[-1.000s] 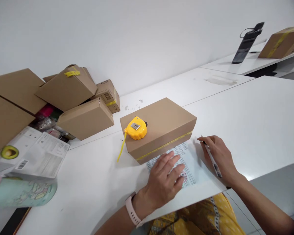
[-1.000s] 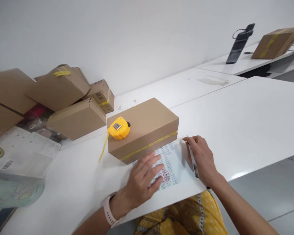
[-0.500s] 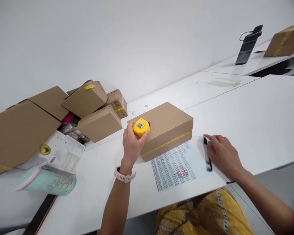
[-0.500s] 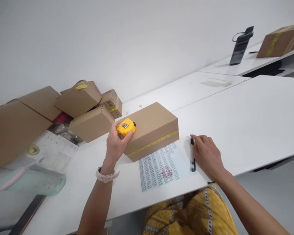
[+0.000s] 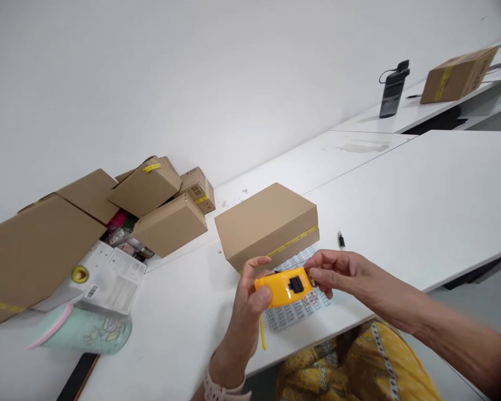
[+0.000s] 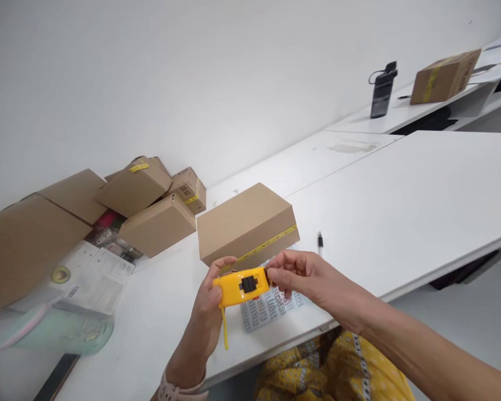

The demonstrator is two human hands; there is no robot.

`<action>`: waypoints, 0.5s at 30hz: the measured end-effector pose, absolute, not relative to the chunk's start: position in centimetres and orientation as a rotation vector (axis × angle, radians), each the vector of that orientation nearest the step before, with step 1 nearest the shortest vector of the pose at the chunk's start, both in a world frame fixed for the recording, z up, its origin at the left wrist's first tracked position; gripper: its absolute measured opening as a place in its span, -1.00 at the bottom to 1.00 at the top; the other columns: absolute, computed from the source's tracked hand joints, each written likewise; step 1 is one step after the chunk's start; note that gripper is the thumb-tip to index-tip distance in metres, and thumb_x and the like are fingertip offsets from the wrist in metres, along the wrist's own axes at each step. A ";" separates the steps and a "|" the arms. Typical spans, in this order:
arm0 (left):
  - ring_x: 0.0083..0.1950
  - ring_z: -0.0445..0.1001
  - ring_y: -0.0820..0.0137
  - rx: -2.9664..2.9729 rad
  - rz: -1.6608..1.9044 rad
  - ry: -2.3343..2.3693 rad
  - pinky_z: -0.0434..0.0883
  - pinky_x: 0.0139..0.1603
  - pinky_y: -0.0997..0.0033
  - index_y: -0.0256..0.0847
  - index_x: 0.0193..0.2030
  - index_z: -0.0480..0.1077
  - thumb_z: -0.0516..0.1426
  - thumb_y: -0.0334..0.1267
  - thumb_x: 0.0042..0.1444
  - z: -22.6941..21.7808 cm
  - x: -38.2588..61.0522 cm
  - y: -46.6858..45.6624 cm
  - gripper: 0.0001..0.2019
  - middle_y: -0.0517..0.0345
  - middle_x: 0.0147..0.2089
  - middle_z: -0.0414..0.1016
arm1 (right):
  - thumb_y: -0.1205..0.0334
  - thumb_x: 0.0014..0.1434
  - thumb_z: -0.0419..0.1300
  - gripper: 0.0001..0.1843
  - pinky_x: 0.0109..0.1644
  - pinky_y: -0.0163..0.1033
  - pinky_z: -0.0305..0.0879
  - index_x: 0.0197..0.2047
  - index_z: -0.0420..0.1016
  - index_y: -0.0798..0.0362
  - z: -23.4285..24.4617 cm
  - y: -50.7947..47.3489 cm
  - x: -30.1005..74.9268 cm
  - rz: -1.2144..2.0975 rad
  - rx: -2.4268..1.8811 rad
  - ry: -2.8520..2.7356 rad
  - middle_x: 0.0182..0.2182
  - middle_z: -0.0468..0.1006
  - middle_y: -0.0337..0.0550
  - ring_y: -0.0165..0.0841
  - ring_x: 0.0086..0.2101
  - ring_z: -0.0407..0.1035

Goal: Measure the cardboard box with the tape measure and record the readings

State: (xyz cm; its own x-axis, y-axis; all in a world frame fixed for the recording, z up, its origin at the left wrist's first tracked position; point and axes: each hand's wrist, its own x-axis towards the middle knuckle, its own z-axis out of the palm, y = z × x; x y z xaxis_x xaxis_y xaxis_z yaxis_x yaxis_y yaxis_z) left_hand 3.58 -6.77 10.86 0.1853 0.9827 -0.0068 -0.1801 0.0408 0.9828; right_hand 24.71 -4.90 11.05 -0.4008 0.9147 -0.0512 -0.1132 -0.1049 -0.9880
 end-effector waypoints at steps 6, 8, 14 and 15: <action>-0.30 0.58 0.22 1.198 1.371 1.169 0.51 -0.30 0.29 -0.22 0.00 0.34 0.26 0.12 -0.04 14.2 -2.4 -4.0 -0.43 0.01 -0.22 0.61 | 0.03 0.08 0.33 -0.70 -0.45 -0.27 0.21 -0.50 0.42 0.04 13.7 4.1 27.9 1.496 -0.889 -1.218 -0.55 0.32 -0.24 -0.44 -0.53 0.14; -0.32 0.58 0.26 1.181 1.435 1.284 0.53 -0.32 0.33 -0.28 -0.03 0.39 0.20 0.09 0.04 15.6 -5.3 -2.7 -0.49 0.01 -0.25 0.61 | 0.11 0.12 0.29 -0.75 -0.44 -0.25 0.23 -0.49 0.40 0.04 14.7 8.3 29.0 1.411 -0.927 -1.165 -0.54 0.33 -0.21 -0.42 -0.52 0.16; -0.45 0.56 0.32 0.932 1.350 1.576 0.54 -0.41 0.39 -0.32 -0.10 0.43 0.12 -0.04 0.12 16.2 -11.7 -0.5 -0.63 0.05 -0.39 0.58 | 0.18 0.11 0.30 -0.69 -0.40 -0.25 0.27 -0.56 0.34 0.07 13.4 15.9 28.9 1.283 -1.170 -1.296 -0.57 0.34 -0.19 -0.44 -0.52 0.19; -0.46 0.56 0.33 0.917 1.324 1.590 0.54 -0.41 0.39 -0.33 -0.11 0.44 0.12 -0.05 0.13 15.9 -12.2 -0.5 -0.64 0.05 -0.39 0.58 | 0.18 0.09 0.32 -0.70 -0.39 -0.26 0.27 -0.57 0.36 0.08 12.9 16.4 28.5 1.260 -1.198 -1.314 -0.57 0.35 -0.19 -0.44 -0.51 0.20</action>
State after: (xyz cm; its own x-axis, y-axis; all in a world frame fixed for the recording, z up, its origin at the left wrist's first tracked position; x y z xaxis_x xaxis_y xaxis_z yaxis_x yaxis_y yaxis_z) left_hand -12.25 -0.49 15.91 -0.3697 0.9166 -0.1525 0.0157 0.1703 0.9853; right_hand 28.55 16.39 12.85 -0.0965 0.9953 -0.0045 0.0467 0.0000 -0.9989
